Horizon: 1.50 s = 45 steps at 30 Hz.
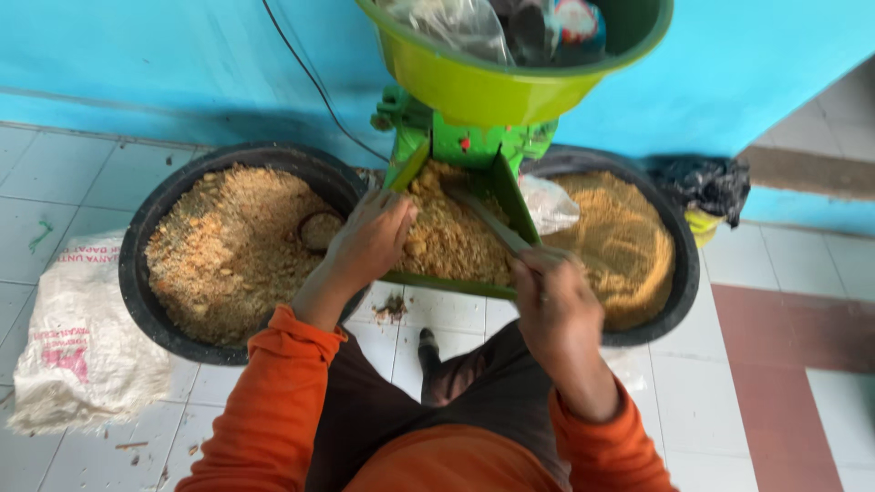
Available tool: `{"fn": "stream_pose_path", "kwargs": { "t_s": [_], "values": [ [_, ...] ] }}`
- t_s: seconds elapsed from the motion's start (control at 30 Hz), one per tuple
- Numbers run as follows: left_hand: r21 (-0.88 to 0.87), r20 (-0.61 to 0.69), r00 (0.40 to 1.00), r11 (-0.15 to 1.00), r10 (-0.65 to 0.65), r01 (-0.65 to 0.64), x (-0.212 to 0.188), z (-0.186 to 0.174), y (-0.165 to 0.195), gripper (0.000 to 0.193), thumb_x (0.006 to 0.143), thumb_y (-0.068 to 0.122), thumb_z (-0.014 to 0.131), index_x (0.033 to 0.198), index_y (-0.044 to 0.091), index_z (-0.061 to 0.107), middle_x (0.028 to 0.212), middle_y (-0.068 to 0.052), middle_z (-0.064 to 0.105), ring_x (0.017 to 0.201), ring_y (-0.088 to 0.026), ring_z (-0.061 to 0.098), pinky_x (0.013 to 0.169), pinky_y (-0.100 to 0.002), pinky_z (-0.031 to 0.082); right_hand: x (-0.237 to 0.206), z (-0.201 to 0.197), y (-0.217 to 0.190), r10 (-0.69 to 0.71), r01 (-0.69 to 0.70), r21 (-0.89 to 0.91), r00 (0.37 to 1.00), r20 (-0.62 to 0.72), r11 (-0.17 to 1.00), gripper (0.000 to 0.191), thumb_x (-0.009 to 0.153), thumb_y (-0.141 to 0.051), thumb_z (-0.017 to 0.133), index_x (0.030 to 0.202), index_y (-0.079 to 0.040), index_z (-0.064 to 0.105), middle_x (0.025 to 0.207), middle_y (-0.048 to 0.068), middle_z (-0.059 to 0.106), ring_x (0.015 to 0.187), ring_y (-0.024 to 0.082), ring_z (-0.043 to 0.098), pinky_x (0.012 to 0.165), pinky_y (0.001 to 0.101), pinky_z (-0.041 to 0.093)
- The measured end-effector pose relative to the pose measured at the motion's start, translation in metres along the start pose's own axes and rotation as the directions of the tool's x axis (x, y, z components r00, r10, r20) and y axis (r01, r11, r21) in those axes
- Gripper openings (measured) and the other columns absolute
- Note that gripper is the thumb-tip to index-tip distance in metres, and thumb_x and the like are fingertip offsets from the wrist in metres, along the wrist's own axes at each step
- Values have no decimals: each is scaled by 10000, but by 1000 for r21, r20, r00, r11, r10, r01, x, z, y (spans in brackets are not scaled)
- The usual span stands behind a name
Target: The person sits on the floor beside a small electric grinding machine and scoops crushed blocky material from a large basin into the machine's tray using a small bowl and a scoop. Ground powder collects in a basin beside the machine as the person repeatedly feeds and stirs the material.
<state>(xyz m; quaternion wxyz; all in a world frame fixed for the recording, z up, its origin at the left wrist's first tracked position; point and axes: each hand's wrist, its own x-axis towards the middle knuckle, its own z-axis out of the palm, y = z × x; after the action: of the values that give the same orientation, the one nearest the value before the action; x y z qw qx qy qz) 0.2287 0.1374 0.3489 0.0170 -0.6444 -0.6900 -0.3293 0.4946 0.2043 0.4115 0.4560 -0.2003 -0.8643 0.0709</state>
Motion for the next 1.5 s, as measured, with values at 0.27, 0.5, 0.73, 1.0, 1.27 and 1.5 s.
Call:
{"fn": "stream_pose_path", "kwargs": {
  "t_s": [0.27, 0.5, 0.73, 1.0, 1.27, 1.5],
  "values": [
    [-274, -68, 998, 962, -12, -7, -2, -7, -3, 180, 1041, 169, 584, 1081, 9, 653, 1064, -160, 696, 1034, -355, 642, 884, -456, 515, -9, -46, -2, 52, -50, 49, 998, -37, 998, 172, 1021, -6, 700, 1062, 5, 533, 1071, 149, 729, 857, 188, 748, 680, 290, 608],
    [-261, -76, 996, 965, -50, 28, -1, -5, -4, 156, 992, 127, 635, 1065, 15, 716, 1044, -137, 724, 965, -303, 687, 824, -420, 558, 6, -25, -5, 17, -17, 12, 1000, 1, 1000, 179, 983, -3, 721, 1041, 10, 553, 1042, 152, 744, 759, 170, 732, 563, 271, 565],
    [-151, -62, 997, 988, -38, 28, -2, -5, -3, 153, 928, 67, 651, 1024, 23, 762, 1005, -139, 714, 1008, -332, 660, 836, -450, 547, 23, -16, 6, -76, 74, -55, 996, -39, 996, 180, 1019, -56, 698, 1101, -31, 540, 1039, 151, 715, 749, 228, 708, 605, 324, 577],
    [-56, -89, 996, 998, -30, 25, -2, -7, 5, 120, 916, 57, 652, 977, 44, 755, 995, -123, 711, 1039, -336, 646, 890, -462, 533, 50, 22, 29, -53, 39, 265, 997, 48, 964, 265, 1052, -59, 661, 1145, 0, 420, 1005, 155, 704, 706, 213, 698, 568, 329, 553],
    [-127, -105, 994, 992, 4, -17, -2, -10, 6, 130, 973, 116, 650, 1042, 27, 715, 991, -133, 692, 1007, -356, 630, 852, -466, 522, 30, 2, 19, 33, -34, 167, 999, 12, 985, 270, 1070, -63, 627, 1143, 50, 393, 992, 170, 711, 714, 231, 734, 588, 318, 573],
    [-103, -31, 999, 995, 7, -10, -3, -11, 7, 134, 1055, 158, 577, 1044, 38, 637, 1026, -138, 675, 1009, -360, 615, 859, -477, 508, 33, 23, 11, 7, -17, 219, 999, 44, 976, 265, 1080, -66, 627, 1178, 39, 404, 1010, 164, 703, 744, 225, 740, 605, 322, 579]
  ]
}}
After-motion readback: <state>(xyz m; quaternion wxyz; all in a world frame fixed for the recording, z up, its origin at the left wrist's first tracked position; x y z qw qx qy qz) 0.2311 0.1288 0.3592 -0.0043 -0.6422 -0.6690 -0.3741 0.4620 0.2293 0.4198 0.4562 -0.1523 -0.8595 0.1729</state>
